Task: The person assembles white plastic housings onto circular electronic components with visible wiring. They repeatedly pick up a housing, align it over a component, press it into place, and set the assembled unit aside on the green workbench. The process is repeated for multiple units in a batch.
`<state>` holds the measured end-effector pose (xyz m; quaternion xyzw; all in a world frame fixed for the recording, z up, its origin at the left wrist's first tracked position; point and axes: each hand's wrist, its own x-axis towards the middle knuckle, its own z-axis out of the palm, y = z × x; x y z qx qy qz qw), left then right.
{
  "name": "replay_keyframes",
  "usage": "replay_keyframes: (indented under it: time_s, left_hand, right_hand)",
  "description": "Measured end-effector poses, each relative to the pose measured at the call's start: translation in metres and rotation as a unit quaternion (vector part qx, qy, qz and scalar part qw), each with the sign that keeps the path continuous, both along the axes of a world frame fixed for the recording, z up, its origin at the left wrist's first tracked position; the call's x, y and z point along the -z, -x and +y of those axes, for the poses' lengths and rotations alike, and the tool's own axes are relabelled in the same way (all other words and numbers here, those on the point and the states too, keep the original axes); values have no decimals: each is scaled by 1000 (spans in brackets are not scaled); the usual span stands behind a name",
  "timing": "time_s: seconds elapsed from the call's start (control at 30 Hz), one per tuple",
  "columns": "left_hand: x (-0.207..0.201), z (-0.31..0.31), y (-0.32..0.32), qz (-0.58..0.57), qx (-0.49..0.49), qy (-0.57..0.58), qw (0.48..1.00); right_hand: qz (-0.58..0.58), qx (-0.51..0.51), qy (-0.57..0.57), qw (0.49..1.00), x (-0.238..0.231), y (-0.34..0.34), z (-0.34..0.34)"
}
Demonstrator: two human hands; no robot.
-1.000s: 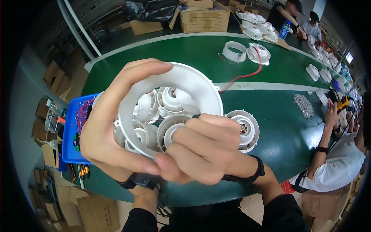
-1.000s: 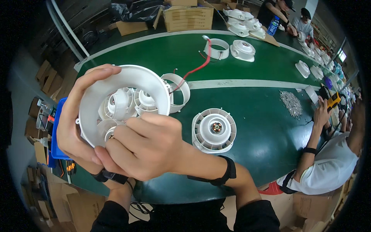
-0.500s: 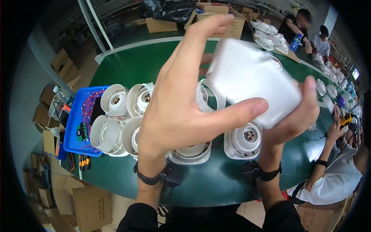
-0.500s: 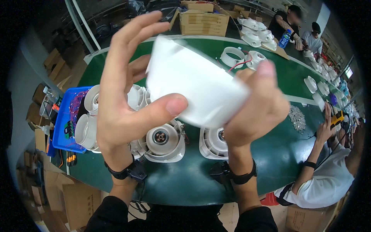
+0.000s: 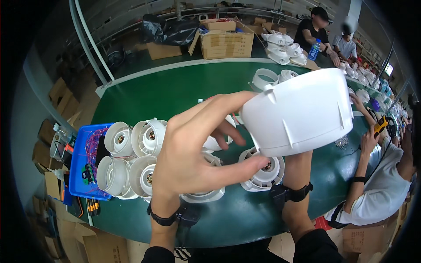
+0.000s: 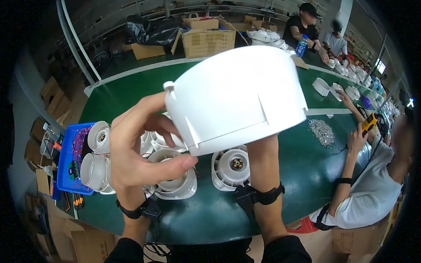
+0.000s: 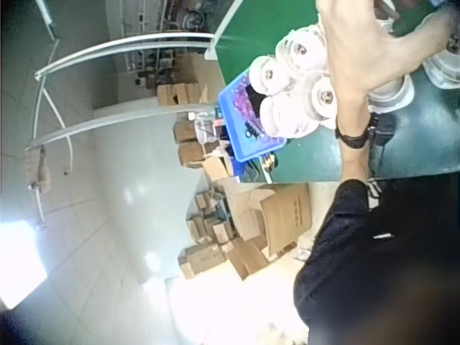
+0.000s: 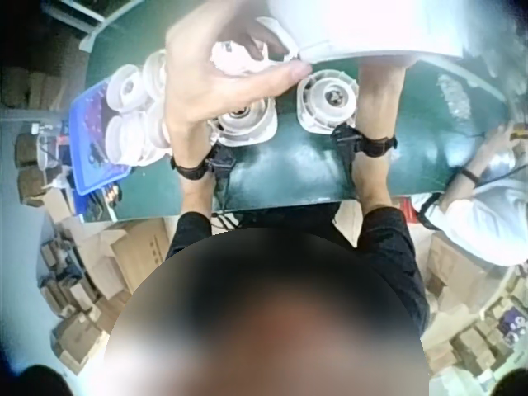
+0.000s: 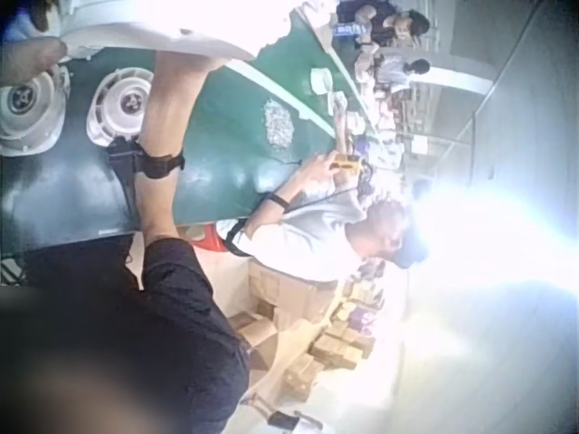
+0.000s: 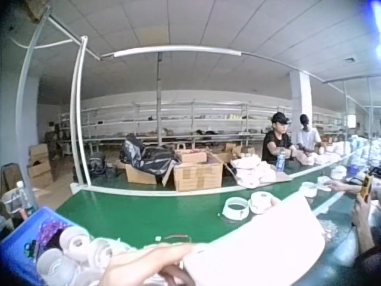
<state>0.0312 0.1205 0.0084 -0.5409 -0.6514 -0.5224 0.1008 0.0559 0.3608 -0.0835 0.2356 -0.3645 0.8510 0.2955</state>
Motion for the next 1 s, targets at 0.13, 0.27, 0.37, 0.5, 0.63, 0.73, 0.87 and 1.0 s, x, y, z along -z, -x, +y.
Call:
replay_keyframes:
  time_s: [0.13, 0.27, 0.37, 0.5, 0.63, 0.73, 0.87, 1.0]
  left_hand:
    - [2, 0, 0, -50, -14, -63, 997]
    - [-2, -7, 6, 33, -83, -13, 996]
    - [-1, -5, 10, 121, -129, 29, 984]
    - [2, 9, 8, 160, -107, 35, 981]
    - [-7, 3, -2, 97, -74, 25, 992]
    - [-4, 7, -4, 112, -98, 1, 989]
    - [9, 7, -4, 41, -154, -92, 983]
    - [10, 10, -2, 26, -198, -164, 966]
  right_hand:
    - [-81, 232, -106, 964, -42, -4, -8]
    - [-76, 264, -136, 952, -77, -14, -20]
    - [-48, 315, -264, 910, -84, -20, -37]
    - [63, 488, -435, 754, -72, -12, -27]
    - [104, 503, -383, 768, -78, -20, -37]
    - [124, 502, -366, 774, -76, -22, -46]
    - [119, 471, -341, 805, -77, -29, -48]
    - [103, 449, -320, 828, -75, -32, -52]
